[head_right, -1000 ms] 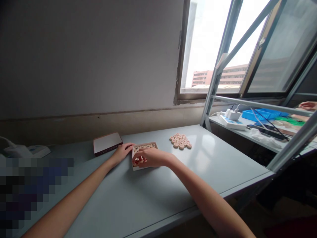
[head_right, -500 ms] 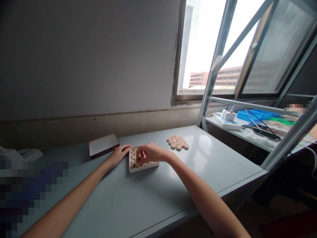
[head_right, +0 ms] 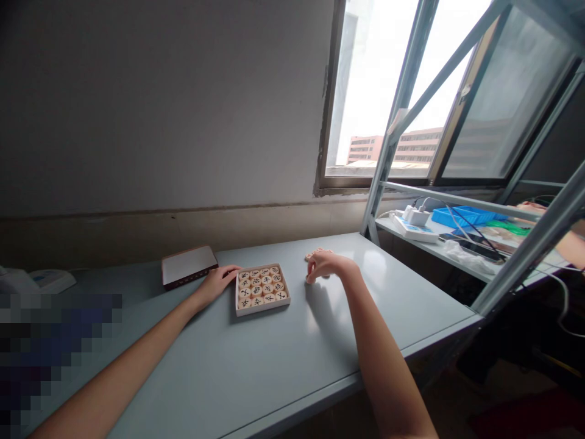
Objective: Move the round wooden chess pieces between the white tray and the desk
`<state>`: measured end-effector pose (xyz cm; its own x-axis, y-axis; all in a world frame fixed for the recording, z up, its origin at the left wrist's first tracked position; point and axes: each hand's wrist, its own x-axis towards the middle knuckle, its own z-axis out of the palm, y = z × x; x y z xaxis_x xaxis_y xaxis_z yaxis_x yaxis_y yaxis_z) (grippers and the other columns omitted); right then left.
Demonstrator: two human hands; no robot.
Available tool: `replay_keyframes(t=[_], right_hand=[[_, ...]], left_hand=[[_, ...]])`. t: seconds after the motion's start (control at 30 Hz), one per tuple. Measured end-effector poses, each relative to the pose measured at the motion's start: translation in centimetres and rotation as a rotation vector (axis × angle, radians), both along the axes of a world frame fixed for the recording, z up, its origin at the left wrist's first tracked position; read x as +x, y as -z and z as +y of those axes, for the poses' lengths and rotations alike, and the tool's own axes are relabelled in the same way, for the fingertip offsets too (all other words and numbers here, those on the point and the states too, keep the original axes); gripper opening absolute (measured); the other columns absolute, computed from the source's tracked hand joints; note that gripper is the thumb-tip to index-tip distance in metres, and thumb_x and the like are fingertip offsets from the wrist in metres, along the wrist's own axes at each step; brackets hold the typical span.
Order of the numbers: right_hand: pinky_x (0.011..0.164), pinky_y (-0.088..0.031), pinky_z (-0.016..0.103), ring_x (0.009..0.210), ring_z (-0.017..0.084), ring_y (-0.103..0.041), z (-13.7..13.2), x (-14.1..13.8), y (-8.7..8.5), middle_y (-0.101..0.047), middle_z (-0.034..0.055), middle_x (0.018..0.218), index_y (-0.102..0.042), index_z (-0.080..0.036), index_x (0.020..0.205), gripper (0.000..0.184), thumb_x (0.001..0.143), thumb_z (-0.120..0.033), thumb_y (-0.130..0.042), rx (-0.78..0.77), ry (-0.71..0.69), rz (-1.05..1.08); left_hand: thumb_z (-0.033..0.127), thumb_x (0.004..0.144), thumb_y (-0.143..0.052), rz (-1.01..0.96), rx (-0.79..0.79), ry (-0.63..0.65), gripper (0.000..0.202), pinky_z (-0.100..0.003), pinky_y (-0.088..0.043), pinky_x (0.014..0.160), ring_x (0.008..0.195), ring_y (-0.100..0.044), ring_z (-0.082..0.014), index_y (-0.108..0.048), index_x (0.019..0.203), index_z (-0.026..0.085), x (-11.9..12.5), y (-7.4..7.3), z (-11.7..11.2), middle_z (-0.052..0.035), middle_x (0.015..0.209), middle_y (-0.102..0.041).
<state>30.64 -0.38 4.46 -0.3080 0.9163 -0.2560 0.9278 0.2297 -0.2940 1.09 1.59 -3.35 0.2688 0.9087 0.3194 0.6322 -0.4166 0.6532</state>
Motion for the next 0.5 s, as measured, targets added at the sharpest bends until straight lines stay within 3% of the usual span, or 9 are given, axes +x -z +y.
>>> replay_keyframes(t=[0.13, 0.33, 0.4, 0.5], right_hand=[[0.047, -0.037, 0.020, 0.060, 0.013, -0.053, 0.4, 0.5, 0.6, -0.060, 0.0025, 0.072, -0.062, -0.017, 0.076, 0.021, 0.055, -0.018, -0.063, 0.025, 0.034, -0.014], [0.050, -0.038, 0.021, 0.066, 0.014, -0.055, 0.0, 0.7, 0.1, -0.060, 0.0034, 0.078, -0.060, -0.016, 0.073, 0.019, 0.056, -0.009, -0.059, 0.079, 0.017, -0.088], [0.052, -0.039, 0.022, 0.070, 0.015, -0.055, 0.1, 0.2, 0.0, -0.061, 0.0036, 0.079, -0.060, -0.017, 0.075, 0.018, 0.058, -0.011, -0.061, 0.108, 0.003, -0.099], [0.057, -0.039, 0.023, 0.071, 0.015, -0.055, 0.1, -1.8, 0.2, -0.061, 0.0032, 0.081, -0.060, -0.020, 0.089, 0.017, 0.072, -0.021, -0.056, 0.224, -0.109, 0.033]], left_hand=[[0.033, 0.077, -0.036, 0.001, 0.003, -0.003, 0.036, -0.029, -0.043, 0.083, 0.092, -0.059, -0.0209, -0.066, 0.088, 0.016, 0.0, -0.1, -0.1, -0.0061, 0.095, -0.068], [0.033, 0.076, -0.036, -0.013, 0.008, 0.007, 0.036, -0.028, -0.044, 0.081, 0.090, -0.060, -0.0202, -0.066, 0.089, 0.017, 0.0, -0.1, -0.1, -0.0055, 0.094, -0.068], [0.033, 0.077, -0.036, -0.007, 0.006, 0.008, 0.036, -0.028, -0.044, 0.081, 0.090, -0.060, -0.0204, -0.066, 0.089, 0.017, 0.0, -0.1, -0.1, -0.0059, 0.095, -0.068], [0.032, 0.077, -0.036, -0.011, -0.002, 0.007, 0.036, -0.029, -0.043, 0.083, 0.091, -0.060, -0.0208, -0.066, 0.089, 0.016, 0.0, -0.1, -0.1, -0.0071, 0.096, -0.068]])
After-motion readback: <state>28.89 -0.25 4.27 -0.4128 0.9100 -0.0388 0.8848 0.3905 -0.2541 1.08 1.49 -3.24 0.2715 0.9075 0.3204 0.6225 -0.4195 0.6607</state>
